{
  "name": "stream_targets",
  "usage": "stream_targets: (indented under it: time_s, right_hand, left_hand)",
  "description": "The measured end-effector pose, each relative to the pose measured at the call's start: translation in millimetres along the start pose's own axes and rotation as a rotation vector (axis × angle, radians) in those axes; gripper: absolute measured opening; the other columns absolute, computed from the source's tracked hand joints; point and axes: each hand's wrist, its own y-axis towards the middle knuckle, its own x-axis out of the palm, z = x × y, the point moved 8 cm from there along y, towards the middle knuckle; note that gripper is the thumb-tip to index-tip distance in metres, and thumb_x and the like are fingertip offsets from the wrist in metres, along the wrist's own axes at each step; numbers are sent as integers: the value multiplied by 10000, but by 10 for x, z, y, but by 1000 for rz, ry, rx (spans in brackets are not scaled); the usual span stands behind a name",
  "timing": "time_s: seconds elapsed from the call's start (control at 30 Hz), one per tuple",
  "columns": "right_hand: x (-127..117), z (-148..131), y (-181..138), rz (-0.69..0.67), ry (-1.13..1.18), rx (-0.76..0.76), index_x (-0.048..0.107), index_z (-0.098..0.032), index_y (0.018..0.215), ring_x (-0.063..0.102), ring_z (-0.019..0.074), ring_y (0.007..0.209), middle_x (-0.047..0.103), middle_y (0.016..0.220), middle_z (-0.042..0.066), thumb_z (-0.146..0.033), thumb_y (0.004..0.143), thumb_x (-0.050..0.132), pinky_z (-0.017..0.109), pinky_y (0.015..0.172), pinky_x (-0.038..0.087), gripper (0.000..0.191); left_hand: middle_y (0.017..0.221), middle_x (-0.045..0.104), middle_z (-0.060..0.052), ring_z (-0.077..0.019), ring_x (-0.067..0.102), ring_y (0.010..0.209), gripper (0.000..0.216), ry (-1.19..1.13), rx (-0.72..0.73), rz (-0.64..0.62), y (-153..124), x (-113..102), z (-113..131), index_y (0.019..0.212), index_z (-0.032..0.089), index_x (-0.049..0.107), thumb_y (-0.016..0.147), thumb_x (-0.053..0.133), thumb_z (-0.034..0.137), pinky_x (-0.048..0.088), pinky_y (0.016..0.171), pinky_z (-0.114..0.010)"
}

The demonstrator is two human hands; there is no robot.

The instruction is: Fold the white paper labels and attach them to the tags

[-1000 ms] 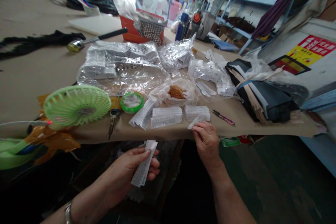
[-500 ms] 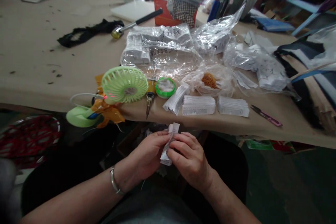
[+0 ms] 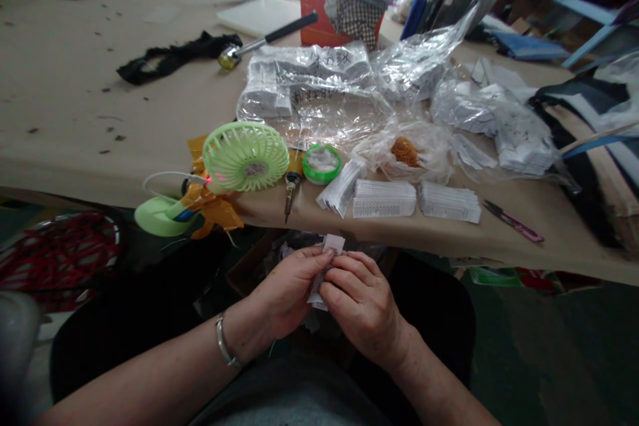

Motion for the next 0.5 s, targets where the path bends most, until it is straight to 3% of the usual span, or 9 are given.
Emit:
stream_targets:
  time_s: [0.13,0.23,0.3,0.4,0.5]
  right_hand:
    - [-42,109,-72,24,152,108,620,-210,1074,609,223,1034,693,992,60,-92,788,620,423,941,479,309]
    - [-106,474,-198,160,408,438,613,-248,1078,590,213,1046,651,1039,54,-153,807,620,392,924,479,287]
    - [-7,732,-300,186,684,689,620,-272,1057,606,182,997,648,1033,30,-211,810,633,343,896,487,254]
    - [356,820,-333,-44,1182,897,614,-270,1115,634,157,879,665,1011,20,-312,726,723,285,800,512,406]
    - [558,714,-275,-239,1490,882,661,-209,1062,626,184,944,646,1101,58,-373,620,793,300,852,491,489]
  left_hand:
    - [669,604,-27,-66,552,523,143,34,-5,0,-10,-26,26,771,83,626,732,701,198,408,489,-160]
    - [630,605,-30,-109,587,507,180,142,-91,-58,-60,4,8,887,100,621,833,599,270,471,508,-214]
    - [624,605,-28,-134,615,530,196,188,-142,-128,-109,49,-14,919,115,604,861,557,297,500,527,-242]
    - [627,597,-23,-133,624,536,195,215,-184,-223,-168,110,-63,840,118,582,852,569,313,498,512,-222]
    - [611,594,-27,-129,619,513,216,241,-230,-264,-199,126,-141,807,114,570,840,578,327,486,485,-207]
